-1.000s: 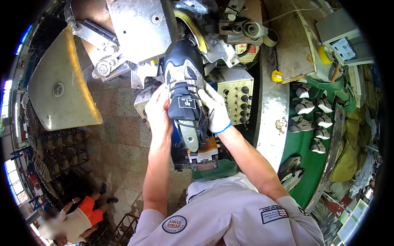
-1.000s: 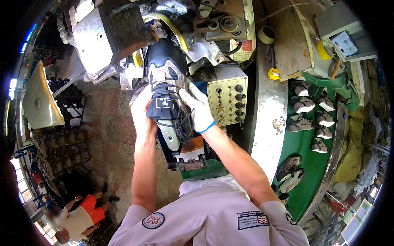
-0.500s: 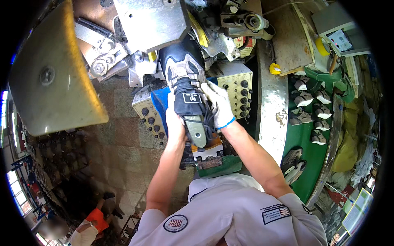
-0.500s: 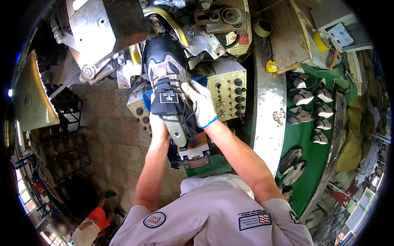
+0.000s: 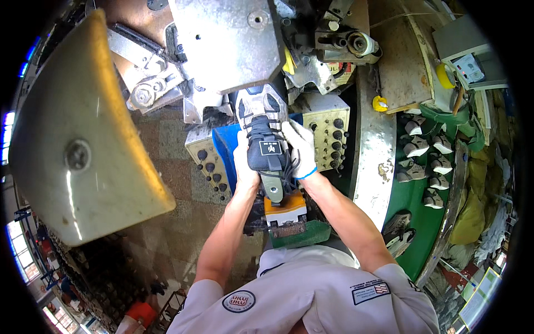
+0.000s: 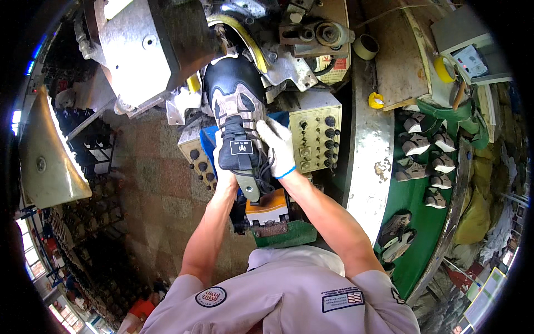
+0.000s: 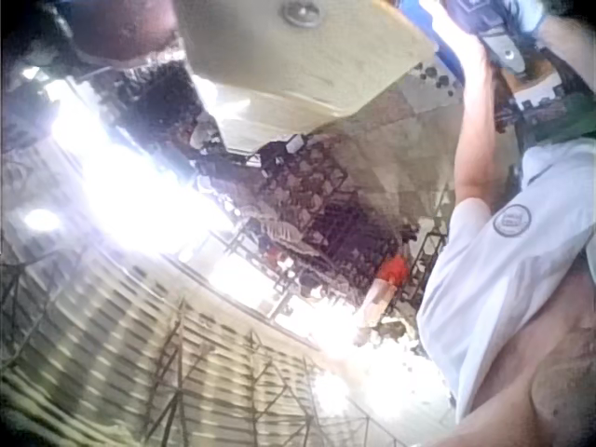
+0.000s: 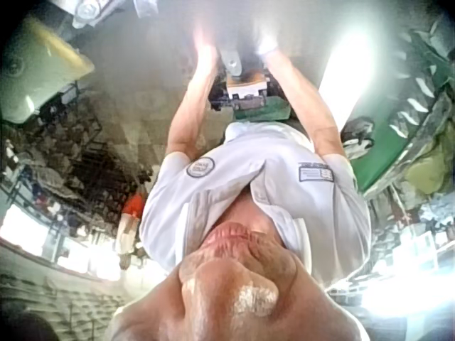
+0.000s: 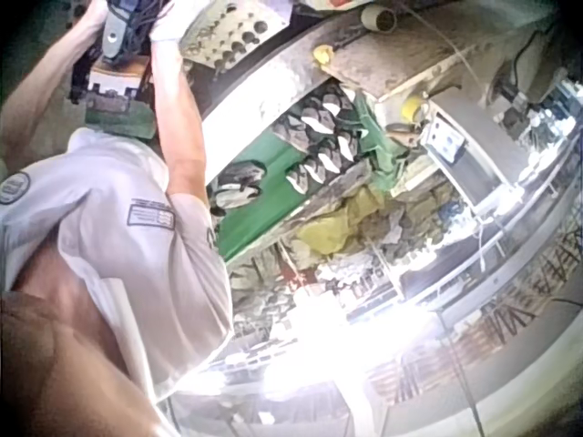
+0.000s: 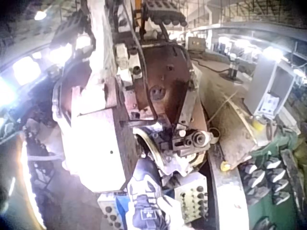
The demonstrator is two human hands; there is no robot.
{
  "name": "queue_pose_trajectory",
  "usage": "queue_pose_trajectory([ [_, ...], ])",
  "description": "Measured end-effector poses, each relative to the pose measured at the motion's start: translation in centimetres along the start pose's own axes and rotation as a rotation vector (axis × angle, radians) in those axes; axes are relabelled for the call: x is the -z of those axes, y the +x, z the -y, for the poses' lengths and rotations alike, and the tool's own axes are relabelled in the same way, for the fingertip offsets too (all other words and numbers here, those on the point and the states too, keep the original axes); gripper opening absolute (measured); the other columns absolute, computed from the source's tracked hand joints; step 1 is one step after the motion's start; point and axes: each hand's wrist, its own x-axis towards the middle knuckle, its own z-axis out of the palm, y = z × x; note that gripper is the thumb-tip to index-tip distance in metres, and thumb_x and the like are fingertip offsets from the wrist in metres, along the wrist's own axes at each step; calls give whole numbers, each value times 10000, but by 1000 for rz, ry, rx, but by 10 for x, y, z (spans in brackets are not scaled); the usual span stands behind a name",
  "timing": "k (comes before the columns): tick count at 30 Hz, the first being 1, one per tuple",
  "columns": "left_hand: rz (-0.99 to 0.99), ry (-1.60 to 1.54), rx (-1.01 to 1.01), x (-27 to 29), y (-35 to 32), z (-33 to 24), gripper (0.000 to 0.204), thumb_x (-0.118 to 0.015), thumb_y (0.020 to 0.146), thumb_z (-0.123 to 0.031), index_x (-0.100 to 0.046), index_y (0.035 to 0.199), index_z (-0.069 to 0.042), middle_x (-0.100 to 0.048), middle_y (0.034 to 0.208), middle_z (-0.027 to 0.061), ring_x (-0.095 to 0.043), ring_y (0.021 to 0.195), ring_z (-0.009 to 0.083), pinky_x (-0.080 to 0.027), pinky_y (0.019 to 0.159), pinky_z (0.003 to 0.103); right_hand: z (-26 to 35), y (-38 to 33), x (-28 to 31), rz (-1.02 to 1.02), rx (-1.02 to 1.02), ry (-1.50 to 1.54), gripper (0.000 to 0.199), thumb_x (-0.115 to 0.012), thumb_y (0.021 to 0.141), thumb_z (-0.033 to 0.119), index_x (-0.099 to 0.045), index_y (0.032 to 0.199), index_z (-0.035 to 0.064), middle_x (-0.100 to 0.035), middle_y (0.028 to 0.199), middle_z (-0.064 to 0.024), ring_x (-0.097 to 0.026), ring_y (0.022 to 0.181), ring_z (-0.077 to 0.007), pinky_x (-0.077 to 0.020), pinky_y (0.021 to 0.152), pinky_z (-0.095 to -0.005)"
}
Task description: The person picks up a shoe upper from a conveyor belt, mounts it onto an industrial lasting machine, activates the machine to press and shape the shoe, and then places the shoe back onto the conveyor belt.
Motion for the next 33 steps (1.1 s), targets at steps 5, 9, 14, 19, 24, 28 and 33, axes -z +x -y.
queue_pose_trajectory([
  [5,34,13,-7,21,21,9,555,-371,1093,-461,-686,979,-19,-672,813,10,-602,689,99,-499,644,254,-5,5,-5,-58,85,-148,273,-614,1002,248,-681,1053,-11,-678,919,-29,-605,803,-97,-493,718,-256],
  [9,3,117,-82,10,13,0,535,-358,1105,-419,-685,958,-20,-670,834,2,-581,715,88,-484,667,253,-5,6,-3,-58,95,-144,275,-608,1007,252,-683,1039,-10,-680,912,-29,-604,793,-94,-492,710,-257],
  [14,-36,150,-143,3,-1,-15,515,-347,1109,-405,-685,1046,-21,-682,895,4,-581,758,89,-493,729,259,-3,-6,-15,-77,60,-31,313,-595,1019,270,-699,1083,-18,-728,982,-79,-653,834,-117,-517,756,-264],
  [19,-85,396,-176,20,-15,-6,503,-424,1077,-403,-642,1151,45,-694,964,68,-619,828,158,-507,783,300,-7,-4,21,-115,160,-254,383,-603,1015,318,-668,1191,-16,-707,1080,-70,-660,892,-133,-527,815,-267],
  [24,-156,993,209,79,-108,123,636,-515,1002,-258,-310,1506,71,-518,1425,294,-531,1276,456,-423,1061,463,37,-87,80,-191,134,-292,599,-540,1033,379,-448,1422,-67,-647,1265,-232,-707,1040,-311,-619,767,-371],
  [28,-200,736,297,105,-97,237,649,-423,1003,-194,-173,1539,72,-391,1501,319,-515,1279,454,-435,1050,456,63,-124,100,-300,136,-314,604,-555,1029,370,-442,1393,-98,-629,1231,-288,-711,998,-344,-616,757,-363],
  [33,-278,798,168,84,-98,198,757,-697,795,-214,-381,1410,94,-636,1137,313,-638,1048,475,-515,898,487,73,-136,117,-307,58,-343,512,-564,1009,300,-451,1349,-67,-592,1295,-304,-677,1068,-390,-606,782,-438],
])
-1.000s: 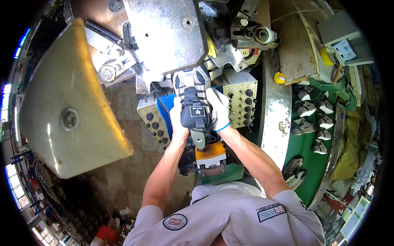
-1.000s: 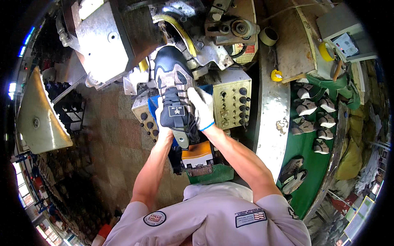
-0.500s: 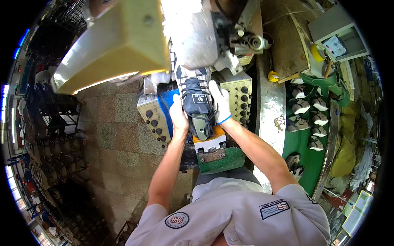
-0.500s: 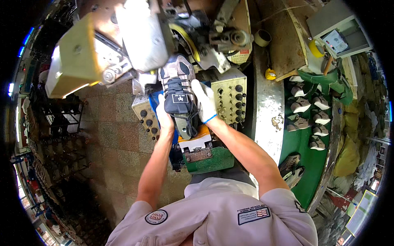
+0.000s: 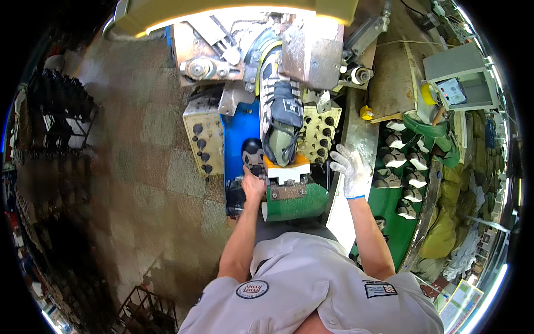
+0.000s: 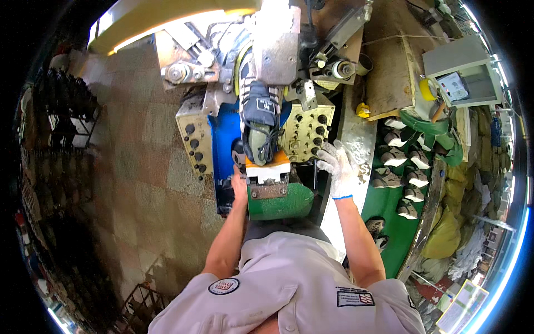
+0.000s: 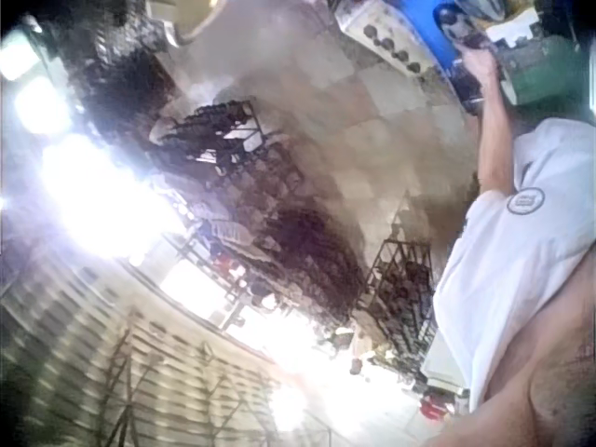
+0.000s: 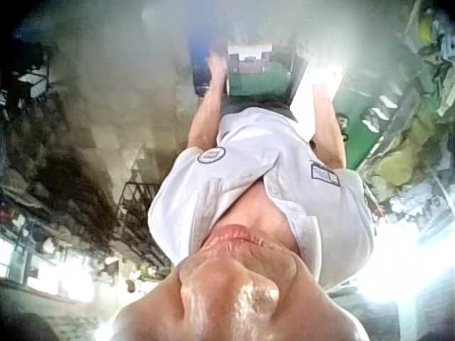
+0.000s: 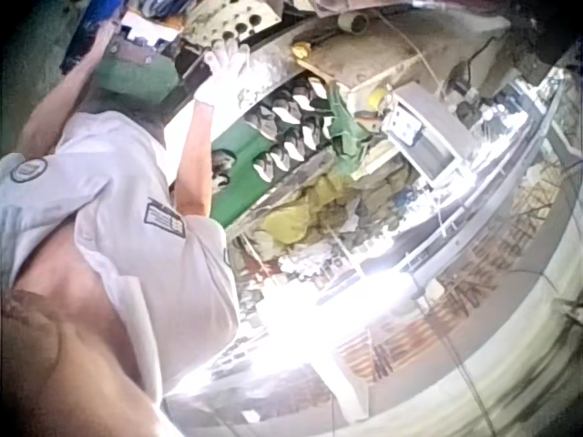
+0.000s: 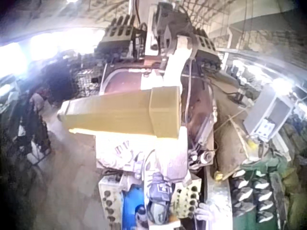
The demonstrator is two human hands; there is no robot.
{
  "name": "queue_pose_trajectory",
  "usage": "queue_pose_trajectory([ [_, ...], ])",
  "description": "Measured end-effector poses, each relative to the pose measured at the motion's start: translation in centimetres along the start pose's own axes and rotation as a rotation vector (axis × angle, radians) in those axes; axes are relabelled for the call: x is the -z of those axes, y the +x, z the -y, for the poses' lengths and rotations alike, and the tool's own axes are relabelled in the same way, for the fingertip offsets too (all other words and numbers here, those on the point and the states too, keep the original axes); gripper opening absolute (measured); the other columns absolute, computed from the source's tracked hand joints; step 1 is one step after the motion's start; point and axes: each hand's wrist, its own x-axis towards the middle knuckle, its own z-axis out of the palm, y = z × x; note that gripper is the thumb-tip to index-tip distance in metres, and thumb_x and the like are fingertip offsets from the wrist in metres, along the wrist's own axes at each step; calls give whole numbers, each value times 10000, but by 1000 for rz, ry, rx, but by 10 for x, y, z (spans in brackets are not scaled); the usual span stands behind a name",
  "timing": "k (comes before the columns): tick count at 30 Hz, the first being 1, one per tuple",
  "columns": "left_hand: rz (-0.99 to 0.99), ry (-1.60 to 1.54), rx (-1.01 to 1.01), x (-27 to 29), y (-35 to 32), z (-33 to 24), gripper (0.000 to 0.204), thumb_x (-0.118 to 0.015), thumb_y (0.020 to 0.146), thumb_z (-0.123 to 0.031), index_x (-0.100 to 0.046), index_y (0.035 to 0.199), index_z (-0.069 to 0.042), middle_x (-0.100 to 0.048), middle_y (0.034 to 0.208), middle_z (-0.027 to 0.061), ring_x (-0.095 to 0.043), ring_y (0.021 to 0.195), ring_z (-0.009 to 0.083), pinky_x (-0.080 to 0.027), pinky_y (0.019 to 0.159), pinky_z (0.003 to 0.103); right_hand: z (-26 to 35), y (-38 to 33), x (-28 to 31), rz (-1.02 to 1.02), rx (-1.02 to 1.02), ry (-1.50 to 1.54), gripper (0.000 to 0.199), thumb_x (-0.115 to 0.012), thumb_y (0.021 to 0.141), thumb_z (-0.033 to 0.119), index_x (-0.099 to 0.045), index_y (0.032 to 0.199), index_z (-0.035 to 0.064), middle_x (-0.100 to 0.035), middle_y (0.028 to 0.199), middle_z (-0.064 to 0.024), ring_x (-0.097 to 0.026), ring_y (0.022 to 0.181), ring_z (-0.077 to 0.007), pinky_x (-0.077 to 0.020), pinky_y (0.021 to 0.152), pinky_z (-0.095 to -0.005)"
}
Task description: The person picks up a shoe upper from a conveyor belt, mounts it onto an industrial lasting machine, activates the machine to press and shape the shoe, and then places the shoe back onto the conveyor belt.
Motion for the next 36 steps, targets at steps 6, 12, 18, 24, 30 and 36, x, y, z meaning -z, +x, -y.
queue_pose_trajectory([
  [6,241,-317,6,131,-48,-48,602,-865,672,-120,-628,1196,60,-736,1022,121,-692,882,187,-553,828,329,9,-27,-15,152,-8,54,544,-563,1013,262,-419,1397,-96,-605,1269,-287,-687,1040,-367,-604,796,-412],
  [12,-21,172,-261,247,-144,-188,749,-850,664,-83,-550,1331,84,-727,1054,114,-673,935,157,-538,851,308,47,-89,-70,471,-56,107,717,-672,934,289,-365,1439,-117,-611,1284,-226,-661,1122,-305,-572,898,-364],
  [18,401,-55,-424,157,-205,-307,911,-831,702,-183,-424,1480,59,-639,1290,202,-605,1190,248,-449,1007,334,69,-82,-62,359,153,136,899,-812,814,353,-379,1480,-67,-625,1232,-145,-596,1136,-194,-476,994,-323],
  [24,-325,124,-591,117,-115,-282,587,-699,953,-293,-519,1397,45,-626,1319,182,-599,1183,248,-470,1021,366,68,-58,202,-50,21,248,546,-742,870,348,-625,1275,3,-700,939,-76,-661,849,-173,-532,791,-326],
  [30,-536,692,-381,70,-51,-277,884,-805,667,-714,-604,835,130,-638,877,298,-587,823,372,-483,848,499,4,-167,527,-700,-420,-21,504,-753,834,449,-740,1074,5,-746,1025,-120,-707,879,-227,-550,797,-356],
  [36,-443,284,-214,16,-136,-335,414,-851,774,-173,-675,1006,120,-712,840,179,-606,589,265,-546,606,401,-42,-134,667,-819,-748,-1037,878,-684,800,662,-604,1297,-57,-640,1263,-285,-623,1181,-406,-483,995,-442],
])
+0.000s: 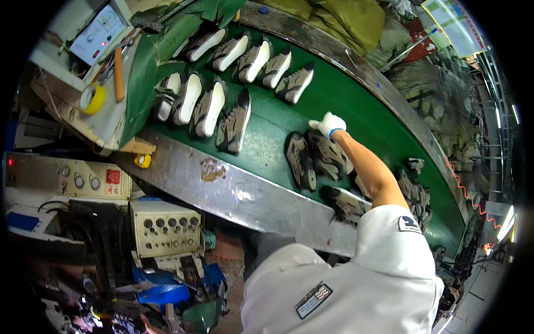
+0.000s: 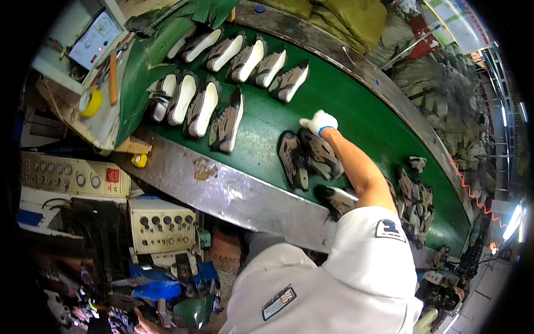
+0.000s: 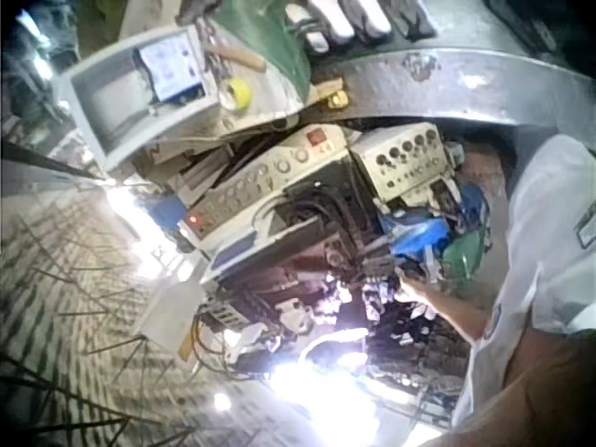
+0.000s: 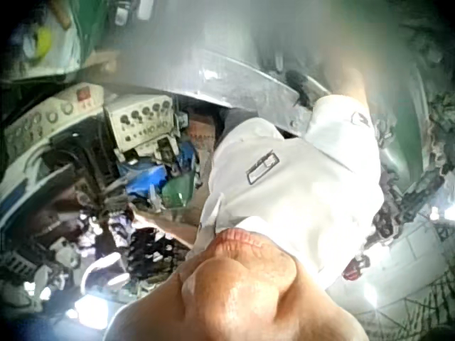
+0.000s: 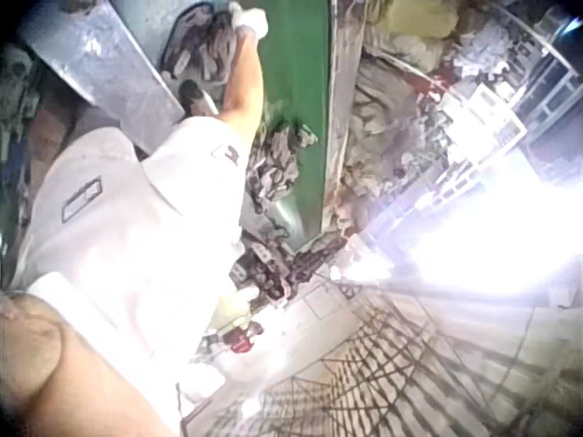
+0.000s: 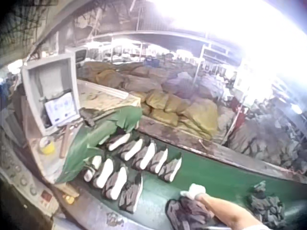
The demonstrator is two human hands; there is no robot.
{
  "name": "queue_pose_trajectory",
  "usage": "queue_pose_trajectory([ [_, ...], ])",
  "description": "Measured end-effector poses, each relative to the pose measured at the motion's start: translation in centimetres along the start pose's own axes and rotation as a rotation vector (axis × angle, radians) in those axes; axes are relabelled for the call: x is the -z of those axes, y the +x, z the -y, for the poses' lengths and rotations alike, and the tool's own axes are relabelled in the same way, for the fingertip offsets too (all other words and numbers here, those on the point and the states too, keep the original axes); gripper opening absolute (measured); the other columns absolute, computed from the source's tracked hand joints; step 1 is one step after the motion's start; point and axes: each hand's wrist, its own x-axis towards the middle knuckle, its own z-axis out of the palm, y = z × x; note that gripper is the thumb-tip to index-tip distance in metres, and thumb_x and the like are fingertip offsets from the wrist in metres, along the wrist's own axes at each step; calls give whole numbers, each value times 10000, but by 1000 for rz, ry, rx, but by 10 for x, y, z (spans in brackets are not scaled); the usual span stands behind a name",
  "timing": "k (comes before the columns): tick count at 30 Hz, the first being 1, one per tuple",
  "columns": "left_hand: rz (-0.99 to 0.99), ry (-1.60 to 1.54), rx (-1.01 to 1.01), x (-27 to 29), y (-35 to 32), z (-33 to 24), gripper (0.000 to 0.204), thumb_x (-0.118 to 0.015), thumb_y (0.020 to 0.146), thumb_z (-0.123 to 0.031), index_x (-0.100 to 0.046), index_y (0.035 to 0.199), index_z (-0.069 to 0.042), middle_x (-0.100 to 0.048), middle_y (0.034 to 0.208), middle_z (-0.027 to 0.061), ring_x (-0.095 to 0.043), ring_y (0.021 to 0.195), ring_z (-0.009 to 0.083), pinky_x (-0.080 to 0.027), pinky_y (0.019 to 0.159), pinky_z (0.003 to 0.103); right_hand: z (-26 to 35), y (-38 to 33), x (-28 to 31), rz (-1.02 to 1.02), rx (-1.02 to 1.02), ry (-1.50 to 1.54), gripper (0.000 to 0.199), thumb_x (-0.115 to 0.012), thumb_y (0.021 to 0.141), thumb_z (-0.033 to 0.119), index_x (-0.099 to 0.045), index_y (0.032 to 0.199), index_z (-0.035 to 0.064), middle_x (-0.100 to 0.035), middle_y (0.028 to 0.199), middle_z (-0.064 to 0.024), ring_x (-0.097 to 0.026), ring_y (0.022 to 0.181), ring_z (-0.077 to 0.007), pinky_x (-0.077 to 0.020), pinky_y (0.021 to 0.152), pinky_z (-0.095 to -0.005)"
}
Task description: The person picks up a shoe upper from a conveyor belt, mounts it onto an industrial lasting machine, activates the machine to press and shape the shoe, and then places the shoe back onto the conveyor belt.
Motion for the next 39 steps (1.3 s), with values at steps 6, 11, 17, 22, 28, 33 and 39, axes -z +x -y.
queue_pose_trajectory([
  [6,75,269,-121,-6,55,88,437,-857,770,-201,-679,1013,116,-715,854,189,-616,611,281,-547,630,413,34,201,-75,-261,-277,710,1042,-777,692,674,-531,1328,-114,-595,1327,-308,-588,1249,-400,-465,1038,-413],
  [11,121,396,-85,13,67,127,457,-861,768,-224,-682,1018,113,-718,865,197,-625,630,293,-547,650,422,61,219,-74,-286,-153,1462,289,-799,839,195,-724,1076,48,-725,920,-44,-658,686,-196,-527,593,-355],
  [17,210,336,-122,48,78,172,480,-867,764,-252,-687,1024,109,-722,878,207,-635,652,309,-548,675,434,50,29,-71,654,199,1961,643,-698,902,478,-543,1339,32,-648,1269,-144,-659,1027,-288,-550,887,-474],
  [22,472,-215,-282,-45,56,73,324,-684,925,-130,-677,1176,76,-691,1033,61,-597,916,133,-488,822,278,156,-241,-58,820,140,2379,649,-599,956,483,-492,1404,25,-601,1335,-168,-575,1204,-335,-434,1085,-477],
  [28,1161,-601,-273,-94,-6,-9,466,-613,935,-112,-546,1352,86,-681,1222,197,-681,1092,275,-545,931,359,259,-327,-158,1723,380,2134,395,-519,1008,226,-544,1268,-71,-636,1016,-80,-625,882,-149,-538,766,-272],
  [33,1144,-774,27,-56,49,19,438,-644,981,-203,-587,1337,45,-720,1094,124,-703,931,197,-578,796,329,373,-467,-118,1564,514,1438,721,-714,916,304,-413,1479,-33,-619,1324,-137,-635,1132,-214,-523,983,-338],
  [39,781,-924,234,-15,121,95,265,-745,891,-121,-693,1095,40,-731,918,75,-700,749,148,-612,684,299,441,-535,-152,1476,586,1095,589,-669,945,247,-479,1427,-32,-647,1246,-87,-615,1089,-158,-497,960,-294],
])
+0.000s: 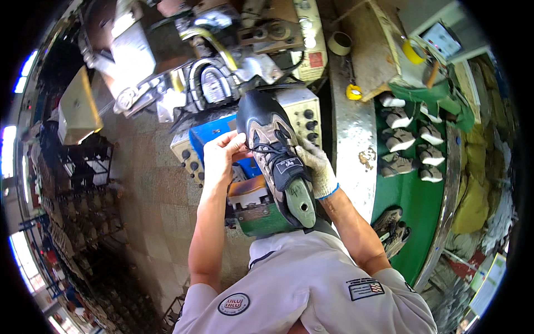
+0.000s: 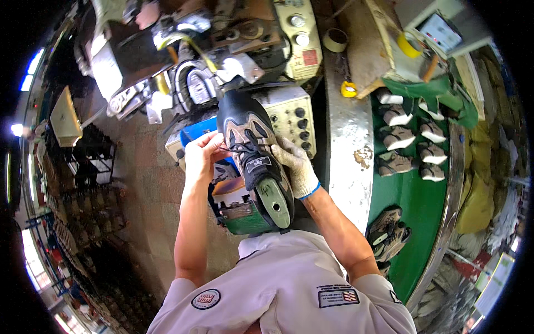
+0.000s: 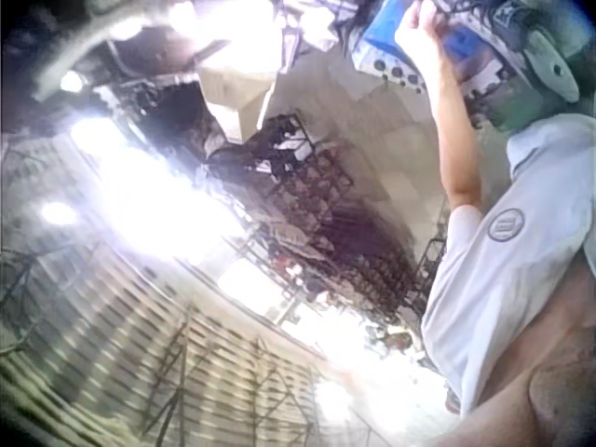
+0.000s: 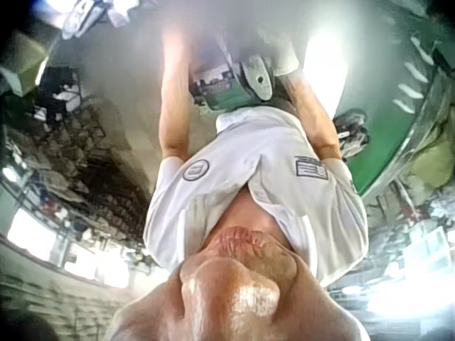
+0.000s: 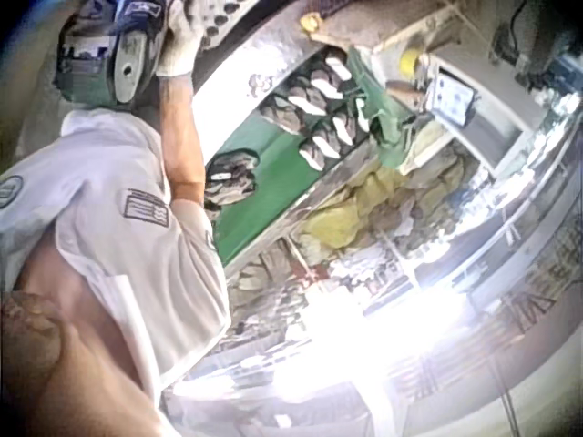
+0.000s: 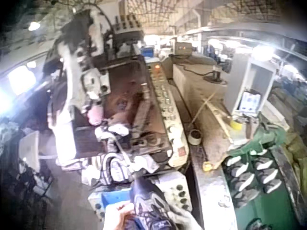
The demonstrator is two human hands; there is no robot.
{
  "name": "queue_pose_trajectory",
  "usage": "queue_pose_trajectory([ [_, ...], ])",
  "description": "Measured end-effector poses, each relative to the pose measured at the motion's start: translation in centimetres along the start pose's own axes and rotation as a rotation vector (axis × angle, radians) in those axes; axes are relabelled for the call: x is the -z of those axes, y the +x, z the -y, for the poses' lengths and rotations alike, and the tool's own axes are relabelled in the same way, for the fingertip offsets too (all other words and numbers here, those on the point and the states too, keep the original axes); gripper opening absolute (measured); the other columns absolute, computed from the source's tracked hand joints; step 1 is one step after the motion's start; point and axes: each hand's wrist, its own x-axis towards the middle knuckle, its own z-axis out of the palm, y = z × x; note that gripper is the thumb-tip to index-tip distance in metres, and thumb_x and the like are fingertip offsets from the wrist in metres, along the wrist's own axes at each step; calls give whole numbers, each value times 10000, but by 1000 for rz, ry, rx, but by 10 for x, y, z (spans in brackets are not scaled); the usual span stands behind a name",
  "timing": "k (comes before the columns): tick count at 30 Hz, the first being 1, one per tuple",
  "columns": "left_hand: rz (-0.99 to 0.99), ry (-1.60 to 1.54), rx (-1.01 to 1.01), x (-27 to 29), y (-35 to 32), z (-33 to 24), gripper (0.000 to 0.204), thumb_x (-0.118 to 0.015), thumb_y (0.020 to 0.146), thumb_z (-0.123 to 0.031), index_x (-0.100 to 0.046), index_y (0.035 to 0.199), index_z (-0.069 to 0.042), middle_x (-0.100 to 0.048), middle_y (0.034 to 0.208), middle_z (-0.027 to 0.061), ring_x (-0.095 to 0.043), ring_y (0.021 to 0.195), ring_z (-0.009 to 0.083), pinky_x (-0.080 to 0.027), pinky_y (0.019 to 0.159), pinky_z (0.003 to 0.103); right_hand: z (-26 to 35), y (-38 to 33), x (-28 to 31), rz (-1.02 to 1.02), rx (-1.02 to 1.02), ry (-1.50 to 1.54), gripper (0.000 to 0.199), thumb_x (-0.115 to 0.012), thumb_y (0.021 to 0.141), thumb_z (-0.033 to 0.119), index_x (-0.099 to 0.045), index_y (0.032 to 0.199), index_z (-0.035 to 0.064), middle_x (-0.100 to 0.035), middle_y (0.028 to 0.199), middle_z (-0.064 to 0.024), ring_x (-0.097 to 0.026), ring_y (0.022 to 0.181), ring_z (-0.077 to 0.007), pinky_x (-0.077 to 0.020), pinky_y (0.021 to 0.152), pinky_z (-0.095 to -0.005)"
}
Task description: The person picks up a shoe upper from a conveyor belt, mounts it onto an industrial lasting machine, activates the machine to press and shape the shoe, and then places the shoe back onto the conveyor belt.
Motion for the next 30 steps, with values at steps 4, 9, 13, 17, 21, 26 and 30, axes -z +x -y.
queue_pose_trajectory([
  [4,-182,-121,-99,26,1,-15,279,-737,864,-35,-695,1122,63,-726,948,103,-683,723,139,-616,680,282,-8,36,-38,5,-9,-86,544,-632,958,204,-486,1424,-34,-639,1243,-64,-595,1087,-125,-476,956,-265],
  [9,-210,-232,-246,47,16,-35,474,-731,814,40,-583,1259,113,-682,1150,203,-719,932,255,-629,808,374,-9,72,-71,57,66,-96,569,-624,974,207,-458,1469,-20,-601,1337,-78,-572,1157,-133,-455,1008,-280],
  [13,-177,-299,-308,69,39,-40,416,-666,875,-3,-581,1266,109,-685,1149,204,-710,986,271,-601,888,389,-20,99,-90,89,128,26,567,-656,969,223,-477,1455,-8,-613,1323,-73,-580,1155,-137,-464,996,-296],
  [17,-206,-314,-307,75,55,-37,403,-639,895,-11,-583,1279,97,-677,1176,188,-692,1035,261,-582,907,347,-45,124,-96,77,142,143,506,-649,975,177,-509,1431,6,-634,1304,-74,-607,1123,-146,-479,985,-298],
  [21,-261,-219,-106,47,36,-20,326,-565,1012,-265,-687,1154,2,-711,986,61,-651,833,124,-515,725,261,-59,138,-86,4,187,18,437,-636,979,171,-579,1378,0,-662,1265,-72,-617,1116,-151,-482,979,-291],
  [26,-105,-387,-26,34,33,4,397,-450,1072,-441,-634,1152,-98,-679,960,13,-653,858,135,-543,783,305,-59,140,-81,-62,154,-38,359,-633,980,187,-643,1280,-11,-705,1142,-63,-647,974,-123,-517,867,-270],
  [30,-84,-336,-44,40,43,15,431,-419,1077,-459,-613,1174,-86,-683,952,16,-659,852,128,-549,777,299,-64,144,-77,-84,154,-34,342,-625,990,194,-654,1252,-23,-711,1095,-59,-643,933,-112,-518,835,-265],
])
